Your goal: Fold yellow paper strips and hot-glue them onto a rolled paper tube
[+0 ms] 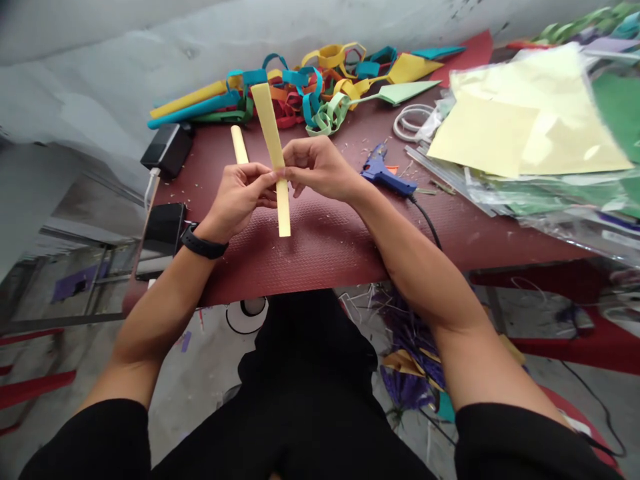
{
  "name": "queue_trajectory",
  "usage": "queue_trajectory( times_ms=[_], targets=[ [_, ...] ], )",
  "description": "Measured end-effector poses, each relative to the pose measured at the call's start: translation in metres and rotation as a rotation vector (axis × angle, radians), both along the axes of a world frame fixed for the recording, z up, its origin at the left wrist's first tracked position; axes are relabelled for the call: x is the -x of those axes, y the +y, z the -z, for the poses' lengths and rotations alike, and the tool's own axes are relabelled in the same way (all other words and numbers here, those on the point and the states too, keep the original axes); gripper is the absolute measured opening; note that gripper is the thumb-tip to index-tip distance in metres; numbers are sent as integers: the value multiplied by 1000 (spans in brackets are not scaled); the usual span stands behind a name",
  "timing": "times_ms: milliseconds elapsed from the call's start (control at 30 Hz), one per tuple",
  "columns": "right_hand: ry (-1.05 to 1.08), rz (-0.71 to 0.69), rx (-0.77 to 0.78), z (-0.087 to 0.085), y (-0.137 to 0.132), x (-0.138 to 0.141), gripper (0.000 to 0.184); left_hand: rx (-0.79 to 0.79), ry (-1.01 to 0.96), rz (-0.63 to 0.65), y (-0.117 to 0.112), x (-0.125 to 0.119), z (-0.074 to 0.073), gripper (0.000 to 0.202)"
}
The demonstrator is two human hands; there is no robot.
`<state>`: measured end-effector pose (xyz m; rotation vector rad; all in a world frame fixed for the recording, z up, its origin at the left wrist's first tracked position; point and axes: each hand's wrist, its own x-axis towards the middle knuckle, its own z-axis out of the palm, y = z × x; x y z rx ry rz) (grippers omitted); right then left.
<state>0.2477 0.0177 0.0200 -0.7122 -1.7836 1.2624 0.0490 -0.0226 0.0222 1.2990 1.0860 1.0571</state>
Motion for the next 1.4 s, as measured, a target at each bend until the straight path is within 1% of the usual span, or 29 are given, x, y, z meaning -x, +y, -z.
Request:
queue_trajectory(
  times_ms=[133,233,300,367,467,500,567,667,767,867,967,1067,1133,1200,1300,1400],
  targets=[
    [16,-9,-49,3,0,1,53,-26,24,-27,2,0,4,18],
    [-14,64,-128,2,-1,0,53,-24,45,-38,2,0,2,14],
    [-32,109,-169,1,-1,-1,50,-2,31,-34,2,0,0,19],
    [-32,122,-193,2,-1,-2,48,12,-3,-19,1,0,-3,22],
    [-16,135,-204,5,0,0,45,-1,-34,5,1,2,-2,6],
    [-12,146,-195,6,1,0,44,-10,-35,7,2,3,-1,6],
    [-1,154,-151,7,1,2,44,-26,-28,7,3,6,3,12],
    [27,123,-61,6,0,4,45,-56,-5,-4,6,10,6,15],
    [38,107,-11,4,-2,4,44,-107,31,-28,7,11,7,17],
    [4,79,43,3,-4,4,49,-160,39,-100,9,11,8,17],
    [-36,-11,85,3,-6,3,59,-205,26,-200,13,11,8,17],
    [-48,-88,92,4,-6,4,55,-242,60,-246,14,14,5,20],
    [-46,-73,94,3,-4,3,52,-236,96,-227,14,17,1,27],
    [-37,-15,83,2,-1,1,50,-220,117,-173,13,21,-4,31],
    [-10,80,42,1,5,-6,49,-213,133,-49,11,29,-10,31],
    [15,140,-4,0,11,-14,49,-224,137,82,12,39,-14,39]
  ],
)
